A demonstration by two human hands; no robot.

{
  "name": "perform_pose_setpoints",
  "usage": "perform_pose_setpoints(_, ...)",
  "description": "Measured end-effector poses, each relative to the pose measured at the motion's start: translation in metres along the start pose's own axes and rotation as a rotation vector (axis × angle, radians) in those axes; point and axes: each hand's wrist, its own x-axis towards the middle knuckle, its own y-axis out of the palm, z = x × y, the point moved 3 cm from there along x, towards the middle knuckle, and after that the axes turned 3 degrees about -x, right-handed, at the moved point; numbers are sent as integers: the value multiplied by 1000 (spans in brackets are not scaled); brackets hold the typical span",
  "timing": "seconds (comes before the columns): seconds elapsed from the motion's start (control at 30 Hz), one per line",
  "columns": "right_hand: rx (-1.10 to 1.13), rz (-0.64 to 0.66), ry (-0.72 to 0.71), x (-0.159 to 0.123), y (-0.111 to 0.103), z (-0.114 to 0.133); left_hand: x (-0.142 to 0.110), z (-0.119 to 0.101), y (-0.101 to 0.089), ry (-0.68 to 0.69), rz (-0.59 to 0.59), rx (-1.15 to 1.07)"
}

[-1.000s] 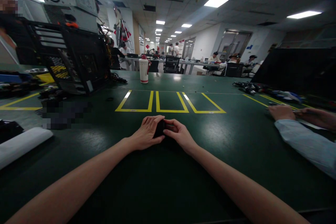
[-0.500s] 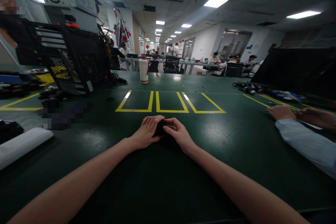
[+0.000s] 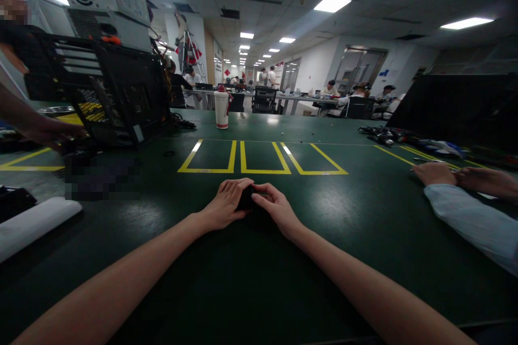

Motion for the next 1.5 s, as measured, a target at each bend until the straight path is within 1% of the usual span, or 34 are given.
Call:
perform_pose_setpoints(0.2, -59, -48, 10, 4, -3, -4, 0, -1, 0, -7, 7, -14)
perform_pose_setpoints(0.33, -12, 10, 50, 3, -2, -5, 0, -1, 0, -8, 8, -21)
perform_pose_setpoints(0.47, 51, 45, 11, 0, 1, 1, 0, 0, 0, -4, -3, -18)
perform_pose_setpoints(0.6, 15, 2, 13, 0, 2, 3, 0, 0, 0, -2, -8, -12)
perform_pose_setpoints(0.77, -52, -53, 26, 4, -2, -1, 0, 1, 1, -5, -5, -22)
perform_pose_setpoints(0.83, -48, -38, 46, 4, -3, -3, 0, 1, 1, -5, 1, -26)
perform_pose_setpoints(0.9, -10, 5, 53, 3, -1, -3, 0, 1, 0, -1, 5, -26)
perform_pose_setpoints(1.0, 51, 46, 9, 0, 1, -1, 0, 0, 0, 0, 3, -21)
perform_pose_setpoints(1.1, 52, 38, 1, -2, 2, 1, 1, 0, 0, -1, 0, -12)
perform_pose_setpoints(1.2, 11, 10, 24, -1, 1, 1, 1, 0, 0, 3, 4, -12)
perform_pose_setpoints(1.33, -35, -23, 16, 2, -1, -1, 0, 0, -1, -2, 6, -25)
perform_pose_setpoints(1.43, -18, 11, 37, 2, -1, -3, 0, 0, -1, -2, 11, -29)
perform_pose_setpoints(1.5, 17, 40, 21, 1, 0, -2, 0, 0, -1, 1, 12, -28)
